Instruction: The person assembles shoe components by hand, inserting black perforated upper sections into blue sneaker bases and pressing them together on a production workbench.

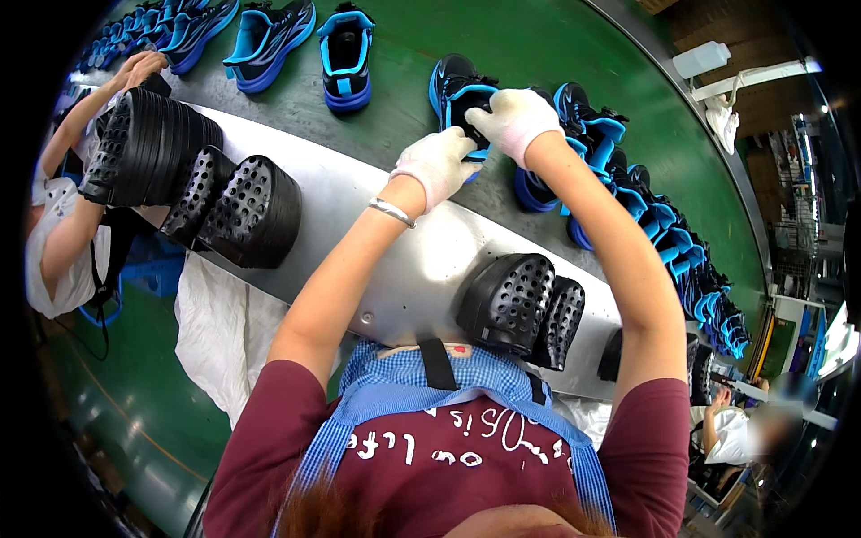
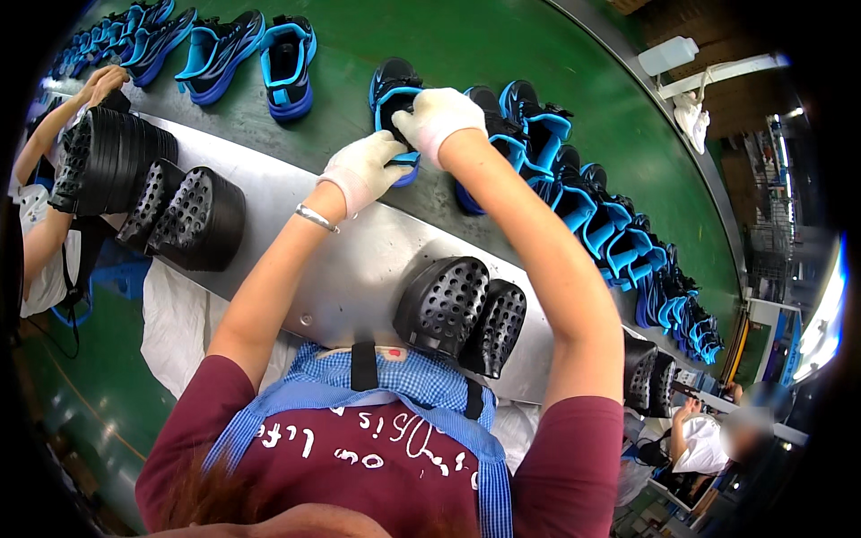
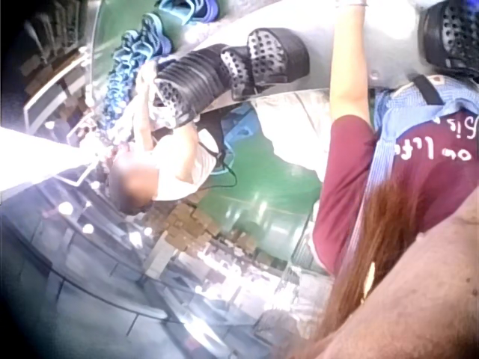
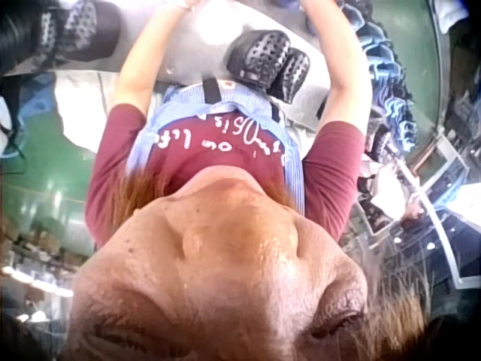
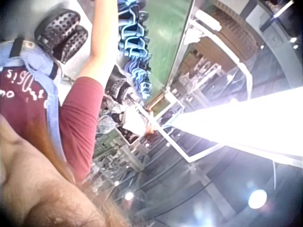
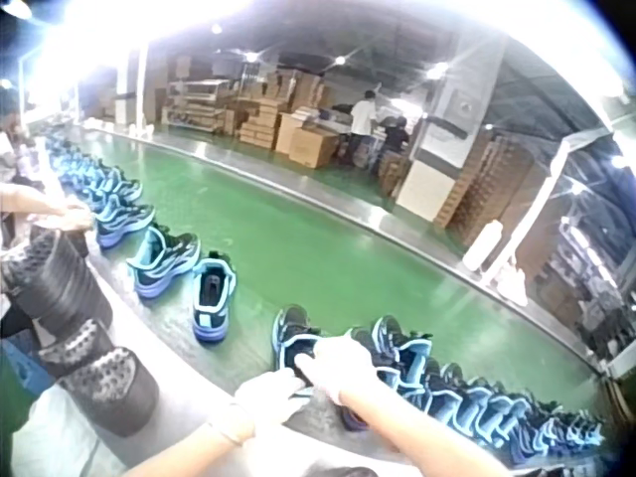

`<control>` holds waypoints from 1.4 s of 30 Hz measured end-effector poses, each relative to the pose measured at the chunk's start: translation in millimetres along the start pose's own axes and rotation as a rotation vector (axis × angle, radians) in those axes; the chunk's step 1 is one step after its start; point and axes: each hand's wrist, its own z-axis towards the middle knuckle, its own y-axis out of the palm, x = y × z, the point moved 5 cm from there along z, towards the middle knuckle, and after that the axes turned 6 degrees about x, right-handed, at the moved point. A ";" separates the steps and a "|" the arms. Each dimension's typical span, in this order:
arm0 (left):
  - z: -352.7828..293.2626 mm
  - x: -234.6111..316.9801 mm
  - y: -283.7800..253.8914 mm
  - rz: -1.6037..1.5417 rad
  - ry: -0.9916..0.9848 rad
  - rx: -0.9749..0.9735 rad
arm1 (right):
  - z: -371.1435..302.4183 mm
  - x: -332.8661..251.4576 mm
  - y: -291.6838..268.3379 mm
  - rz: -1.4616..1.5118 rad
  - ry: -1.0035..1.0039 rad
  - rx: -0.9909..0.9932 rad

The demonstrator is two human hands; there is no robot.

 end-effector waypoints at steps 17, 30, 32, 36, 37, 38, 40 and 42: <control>30.1 -15.4 -4.0 0.183 -0.165 -0.416 | 26.7 -32.9 40.5 -0.188 -0.122 0.069; 38.9 -26.2 7.5 0.208 -0.162 -0.369 | 34.4 -29.1 41.2 -0.134 -0.126 0.142; 47.5 -29.8 8.4 0.216 -0.164 -0.308 | 42.3 -24.2 40.8 -0.107 -0.096 0.150; 45.4 -14.5 -8.8 0.265 -0.061 -0.291 | 36.0 -19.3 30.9 -0.011 -0.093 0.069; 46.0 -13.1 -16.9 0.267 -0.086 -0.275 | 31.0 -15.7 26.6 0.043 -0.105 0.070; 48.3 -12.5 -26.9 0.287 -0.096 -0.288 | 21.7 -9.7 22.1 0.160 -0.158 0.133; 48.7 -30.0 -48.0 0.280 -0.060 -0.131 | -12.0 -0.8 7.6 0.319 -0.240 0.227; 43.2 -45.8 -61.5 0.368 -0.056 0.148 | -55.7 15.0 0.5 0.314 -0.306 0.274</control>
